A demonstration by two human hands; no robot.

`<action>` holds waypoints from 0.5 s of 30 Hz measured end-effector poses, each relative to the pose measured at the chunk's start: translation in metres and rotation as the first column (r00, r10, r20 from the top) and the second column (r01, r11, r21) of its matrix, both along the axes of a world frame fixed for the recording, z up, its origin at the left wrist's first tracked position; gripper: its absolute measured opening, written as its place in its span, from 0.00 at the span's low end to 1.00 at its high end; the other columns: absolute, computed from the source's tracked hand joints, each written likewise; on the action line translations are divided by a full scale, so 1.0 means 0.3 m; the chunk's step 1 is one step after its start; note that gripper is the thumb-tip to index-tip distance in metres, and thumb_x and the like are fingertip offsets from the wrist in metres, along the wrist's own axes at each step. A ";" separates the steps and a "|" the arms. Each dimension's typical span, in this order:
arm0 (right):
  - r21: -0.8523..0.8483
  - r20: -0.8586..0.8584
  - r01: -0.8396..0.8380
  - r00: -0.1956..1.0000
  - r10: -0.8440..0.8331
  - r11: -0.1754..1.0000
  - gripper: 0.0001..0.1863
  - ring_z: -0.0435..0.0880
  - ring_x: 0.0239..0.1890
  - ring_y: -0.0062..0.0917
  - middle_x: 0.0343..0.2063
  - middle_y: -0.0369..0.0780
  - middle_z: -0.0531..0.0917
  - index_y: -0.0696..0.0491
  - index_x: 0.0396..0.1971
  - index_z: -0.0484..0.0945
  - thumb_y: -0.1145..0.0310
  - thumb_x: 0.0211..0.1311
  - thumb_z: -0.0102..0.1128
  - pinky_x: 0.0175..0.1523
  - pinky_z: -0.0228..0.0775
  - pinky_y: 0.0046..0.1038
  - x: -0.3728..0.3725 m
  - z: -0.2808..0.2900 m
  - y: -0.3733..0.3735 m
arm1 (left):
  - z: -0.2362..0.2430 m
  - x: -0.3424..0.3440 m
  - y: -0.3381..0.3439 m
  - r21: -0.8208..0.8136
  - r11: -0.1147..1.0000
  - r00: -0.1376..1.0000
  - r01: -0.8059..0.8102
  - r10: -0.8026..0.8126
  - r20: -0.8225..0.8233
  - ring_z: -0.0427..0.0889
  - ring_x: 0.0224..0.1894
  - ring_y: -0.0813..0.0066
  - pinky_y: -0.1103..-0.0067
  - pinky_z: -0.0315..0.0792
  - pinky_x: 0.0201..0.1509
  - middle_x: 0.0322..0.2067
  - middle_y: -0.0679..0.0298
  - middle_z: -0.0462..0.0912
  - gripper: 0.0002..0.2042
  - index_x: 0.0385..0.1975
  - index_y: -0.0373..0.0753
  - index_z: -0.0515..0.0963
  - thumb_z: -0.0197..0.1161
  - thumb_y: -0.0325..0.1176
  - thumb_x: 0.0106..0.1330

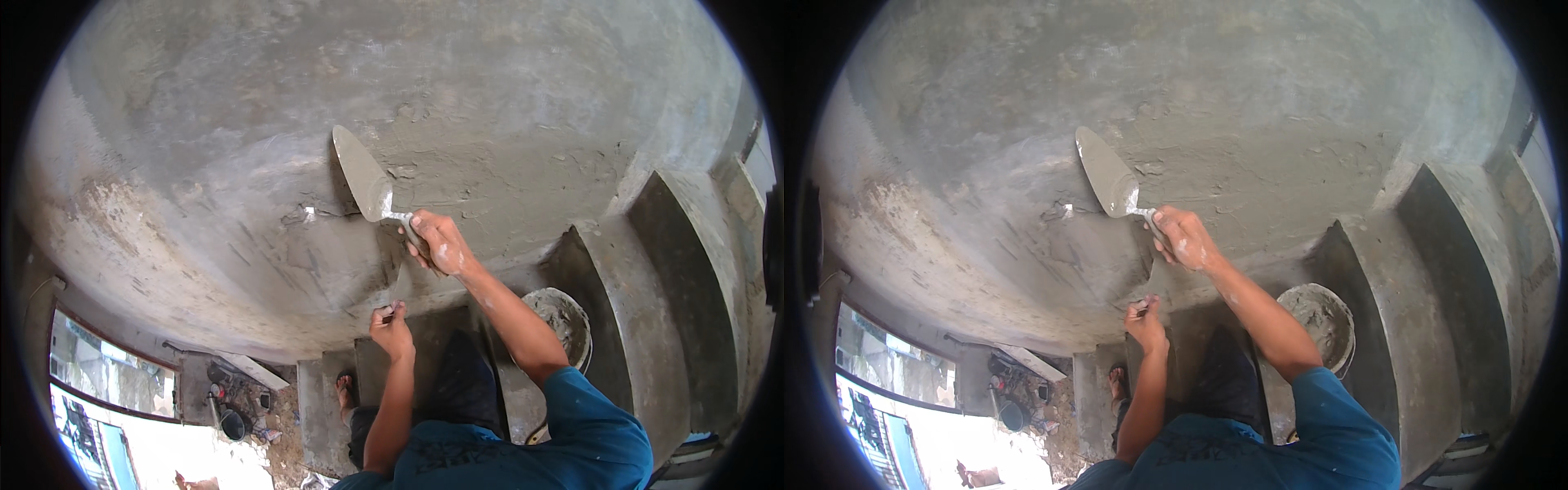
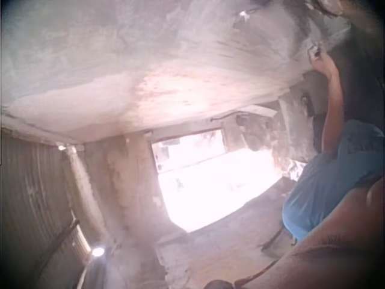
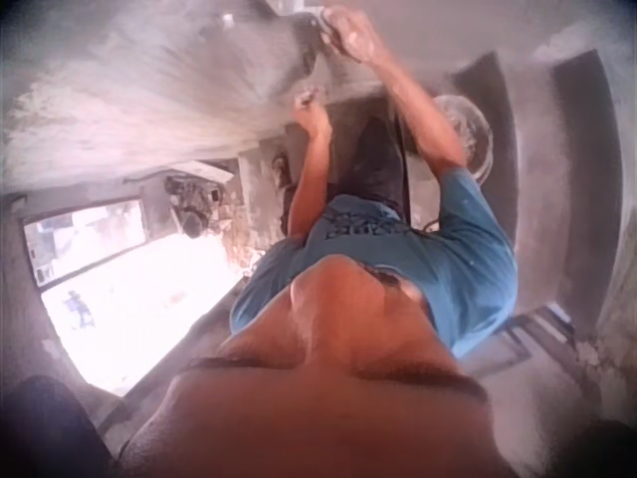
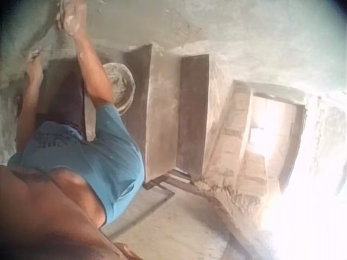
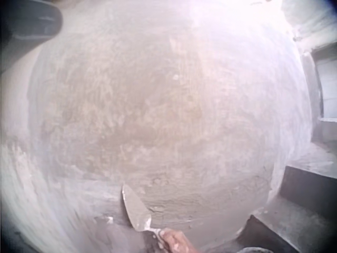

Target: The person applies wet cement to a curved wall using a trowel and a bucket. They repeatedly scoop cement from the bucket and spread it onto the wall surface, smoothing it with the trowel.

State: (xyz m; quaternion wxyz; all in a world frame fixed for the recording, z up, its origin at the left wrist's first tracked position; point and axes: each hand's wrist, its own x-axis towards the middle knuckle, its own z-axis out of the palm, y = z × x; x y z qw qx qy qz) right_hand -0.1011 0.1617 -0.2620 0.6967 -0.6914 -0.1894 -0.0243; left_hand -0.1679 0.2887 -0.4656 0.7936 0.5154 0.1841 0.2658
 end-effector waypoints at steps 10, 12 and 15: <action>-0.111 0.170 0.296 0.946 -0.276 0.949 0.26 0.75 0.14 0.22 0.17 0.38 0.78 0.58 0.40 0.79 0.49 0.83 0.46 0.19 0.66 0.30 0.012 0.021 -0.026 | 0.027 0.042 0.051 -0.118 0.991 0.997 0.056 -0.049 0.058 0.86 0.42 0.74 0.77 0.79 0.48 0.38 0.59 0.88 0.09 0.32 0.36 0.79 0.73 0.17 0.62; -0.250 0.273 0.291 0.936 -0.221 0.924 0.22 0.76 0.14 0.27 0.17 0.41 0.78 0.59 0.42 0.79 0.52 0.82 0.49 0.20 0.68 0.33 0.027 -0.012 0.033 | 0.040 0.057 0.055 -0.141 0.990 0.999 0.016 -0.010 0.047 0.86 0.39 0.75 0.77 0.80 0.47 0.36 0.58 0.89 0.09 0.31 0.34 0.79 0.73 0.15 0.62; -0.312 0.530 0.485 0.803 -0.274 0.817 0.17 0.81 0.17 0.40 0.18 0.47 0.80 0.58 0.42 0.79 0.57 0.79 0.55 0.24 0.72 0.41 0.050 -0.038 0.095 | 0.048 0.037 0.097 -0.125 0.992 1.000 -0.004 0.004 -0.003 0.86 0.38 0.75 0.77 0.80 0.48 0.35 0.58 0.89 0.08 0.31 0.32 0.79 0.72 0.13 0.62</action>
